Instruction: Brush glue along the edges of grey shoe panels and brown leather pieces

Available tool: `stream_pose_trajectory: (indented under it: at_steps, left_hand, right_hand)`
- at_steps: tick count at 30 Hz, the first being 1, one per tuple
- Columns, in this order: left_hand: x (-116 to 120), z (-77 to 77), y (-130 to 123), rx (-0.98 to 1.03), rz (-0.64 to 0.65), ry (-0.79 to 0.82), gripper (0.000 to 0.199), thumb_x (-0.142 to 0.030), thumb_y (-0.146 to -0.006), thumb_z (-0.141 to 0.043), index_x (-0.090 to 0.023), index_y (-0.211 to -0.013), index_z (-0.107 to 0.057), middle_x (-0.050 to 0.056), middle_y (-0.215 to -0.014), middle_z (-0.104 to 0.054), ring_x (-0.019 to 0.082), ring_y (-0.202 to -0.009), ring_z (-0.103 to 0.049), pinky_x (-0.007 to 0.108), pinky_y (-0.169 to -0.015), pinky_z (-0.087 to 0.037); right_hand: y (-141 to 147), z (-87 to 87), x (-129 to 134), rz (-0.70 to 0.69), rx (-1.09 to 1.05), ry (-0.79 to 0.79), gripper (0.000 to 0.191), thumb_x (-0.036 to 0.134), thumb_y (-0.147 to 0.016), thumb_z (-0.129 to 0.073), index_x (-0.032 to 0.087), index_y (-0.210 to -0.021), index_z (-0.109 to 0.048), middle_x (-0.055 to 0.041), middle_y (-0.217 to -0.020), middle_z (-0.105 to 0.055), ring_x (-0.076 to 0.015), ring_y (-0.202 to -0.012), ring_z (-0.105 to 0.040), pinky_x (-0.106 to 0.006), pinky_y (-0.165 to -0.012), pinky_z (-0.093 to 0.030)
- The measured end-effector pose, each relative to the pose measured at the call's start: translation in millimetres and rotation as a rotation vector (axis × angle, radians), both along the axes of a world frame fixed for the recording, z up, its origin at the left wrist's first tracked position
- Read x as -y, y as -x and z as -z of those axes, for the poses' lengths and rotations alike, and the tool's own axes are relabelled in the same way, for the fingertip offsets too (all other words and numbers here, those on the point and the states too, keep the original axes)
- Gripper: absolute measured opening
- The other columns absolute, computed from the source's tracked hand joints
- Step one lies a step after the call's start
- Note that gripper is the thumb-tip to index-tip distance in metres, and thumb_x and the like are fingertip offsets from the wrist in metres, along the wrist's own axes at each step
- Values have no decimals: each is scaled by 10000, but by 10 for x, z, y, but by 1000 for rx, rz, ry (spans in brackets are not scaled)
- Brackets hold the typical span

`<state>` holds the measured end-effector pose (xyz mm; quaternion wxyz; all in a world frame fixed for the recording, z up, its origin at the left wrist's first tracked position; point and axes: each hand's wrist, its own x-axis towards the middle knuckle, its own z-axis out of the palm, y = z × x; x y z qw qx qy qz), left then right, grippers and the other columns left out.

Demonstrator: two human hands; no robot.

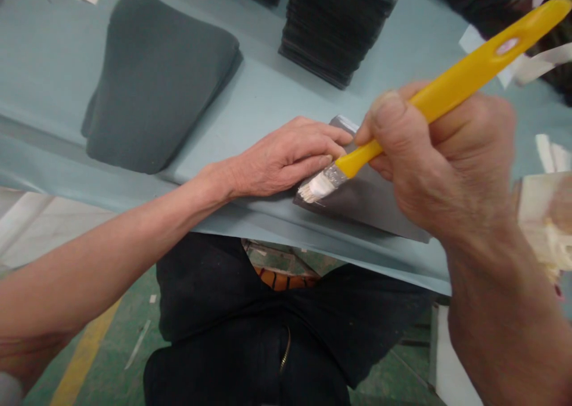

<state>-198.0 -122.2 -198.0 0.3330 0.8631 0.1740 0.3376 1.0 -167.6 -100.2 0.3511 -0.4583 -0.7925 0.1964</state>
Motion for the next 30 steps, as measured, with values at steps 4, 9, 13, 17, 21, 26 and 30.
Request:
stream_pose_trajectory:
  at_steps: [4,9,13,17,21,26,30]
  left_hand:
    - [3,-2,11,-17,-10,9,348,-361,-1149,-441,-271,-1287,-748,76,-1516,-701,253,-1447,-625,449,-1283,-405]
    - [-18,20,9,14,0,-19,349,-406,-1157,-431,-275,-1252,-740,76,-1471,-726,263,-1437,-632,476,-1262,-429]
    - [-26,23,-5,75,45,-14,411,-499,-1158,-419,-248,-1123,-743,81,-1286,-783,265,-1278,-711,458,-1161,-508]
    - [-25,17,-1,58,28,-49,432,-498,-1169,-380,-247,-1199,-731,85,-1393,-750,258,-1334,-686,472,-1207,-479]
    - [-15,12,18,-16,-22,-21,398,-505,-1155,-424,-296,-1286,-736,77,-1451,-736,267,-1399,-656,497,-1264,-454]
    - [-1,1,26,-45,-49,19,356,-456,-1153,-458,-305,-1313,-738,49,-1526,-702,246,-1434,-638,500,-1298,-440]
    - [4,-8,32,-41,-57,11,343,-440,-1145,-483,-315,-1318,-751,47,-1545,-691,251,-1439,-638,478,-1309,-433]
  right_hand:
    - [-117,-119,58,73,166,2,419,285,-1083,-556,248,-667,-589,30,-588,-495,-115,-522,-430,-326,-498,-286]
    - [-21,-113,61,5,67,-40,431,269,-1108,-552,208,-683,-587,38,-605,-478,-88,-550,-444,-285,-540,-336]
    - [111,-14,13,-33,52,-38,447,257,-1116,-560,210,-672,-558,37,-626,-494,-95,-566,-460,-274,-549,-355]
    - [45,-42,-25,-11,146,-33,461,331,-1117,-576,234,-667,-559,11,-660,-565,-131,-613,-524,-304,-579,-387]
    - [-123,-112,-26,3,271,-20,485,357,-1100,-575,265,-627,-517,-7,-628,-578,-155,-598,-513,-340,-568,-371]
    - [-245,-121,37,24,256,7,514,364,-1097,-566,253,-605,-468,1,-587,-531,-141,-542,-474,-344,-532,-331]
    - [-318,-124,59,23,199,44,443,309,-1063,-595,260,-623,-572,14,-563,-524,-123,-518,-473,-310,-526,-359]
